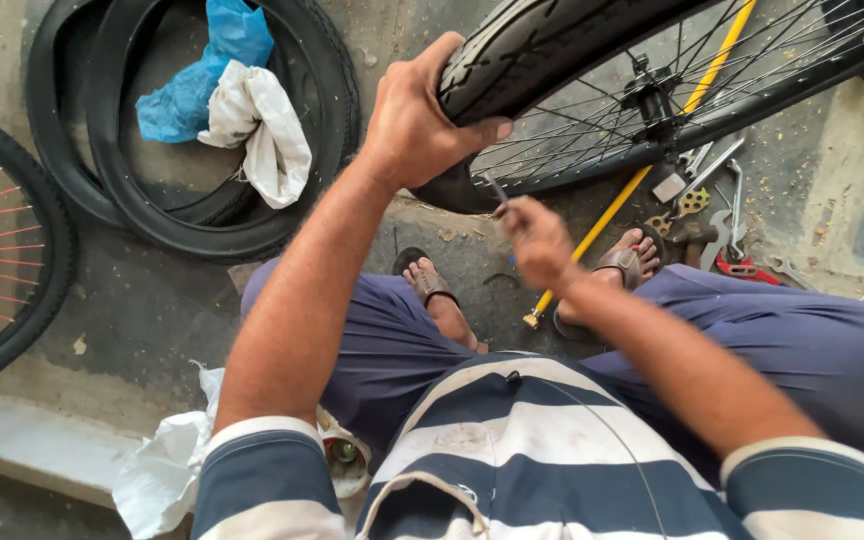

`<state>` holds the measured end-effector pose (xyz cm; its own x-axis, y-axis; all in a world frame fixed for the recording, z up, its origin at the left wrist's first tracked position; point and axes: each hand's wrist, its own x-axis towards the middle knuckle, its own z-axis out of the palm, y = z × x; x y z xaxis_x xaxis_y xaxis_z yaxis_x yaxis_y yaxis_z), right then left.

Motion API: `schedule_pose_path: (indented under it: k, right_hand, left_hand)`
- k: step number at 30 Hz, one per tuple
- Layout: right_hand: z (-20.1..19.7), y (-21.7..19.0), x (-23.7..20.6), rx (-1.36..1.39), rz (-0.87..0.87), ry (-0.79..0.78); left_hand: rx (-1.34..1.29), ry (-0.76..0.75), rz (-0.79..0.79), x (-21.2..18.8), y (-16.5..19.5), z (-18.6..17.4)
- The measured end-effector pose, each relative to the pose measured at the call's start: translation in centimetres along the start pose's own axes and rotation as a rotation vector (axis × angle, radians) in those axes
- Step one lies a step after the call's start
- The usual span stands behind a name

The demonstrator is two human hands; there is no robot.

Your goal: The person sits on the floor of a bicycle repair shop and removes the old inner tube from a bicycle wheel by hand, working the tube out of the tire around the rim. They then fit a new tire and tube onto the rim, pressing the tire bead into place by hand and working around the wheel.

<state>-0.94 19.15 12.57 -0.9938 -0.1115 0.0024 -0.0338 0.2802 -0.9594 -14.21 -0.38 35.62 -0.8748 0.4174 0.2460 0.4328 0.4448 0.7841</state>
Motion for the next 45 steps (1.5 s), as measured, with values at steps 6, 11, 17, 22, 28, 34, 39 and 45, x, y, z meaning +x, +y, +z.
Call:
schedule_pose_path:
  k: [6,11,17,22,28,34,39,45]
  right_hand:
    - [-8.5,-7.9,7.6,-0.579,-0.089,-0.443]
    - [-9.3,-11.6,9.9,-0.856,-0.212,-0.642]
    - [-4.3,-10.1,6.3,-0.32,0.34,-0.474]
    - [8.2,-12.3,0.9,1.174,0.898,0.086]
    - [12.1,-9.4,3.0,1.085,0.325,0.017]
    - [10.4,-8.3,2.6,1.346,0.559,-0.274]
    - [8.1,-8.3,4.3,0.934,0.272,-0.531]
    - [9.9,-6.2,4.4,1.284,0.499,-0.564]
  left_hand:
    - [0.007,0.035,0.057,-0.7,0.2,0.2]
    - [0.038,0.044,0.019,-0.8,0.5,0.9]
    - [-0.049,0.025,-0.045,-0.1,0.9,0.0]
    - [0.07,0.003,-0.098,0.6,1.8,0.8]
    - [-0.001,0.1,0.042,0.8,1.0,1.4]
    - [0.044,0.084,0.006,0.7,-1.0,1.2]
    - [0.023,0.072,-0.074,0.7,-0.8,1.6]
    - [0.025,0.108,-0.027,1.3,-0.6,1.0]
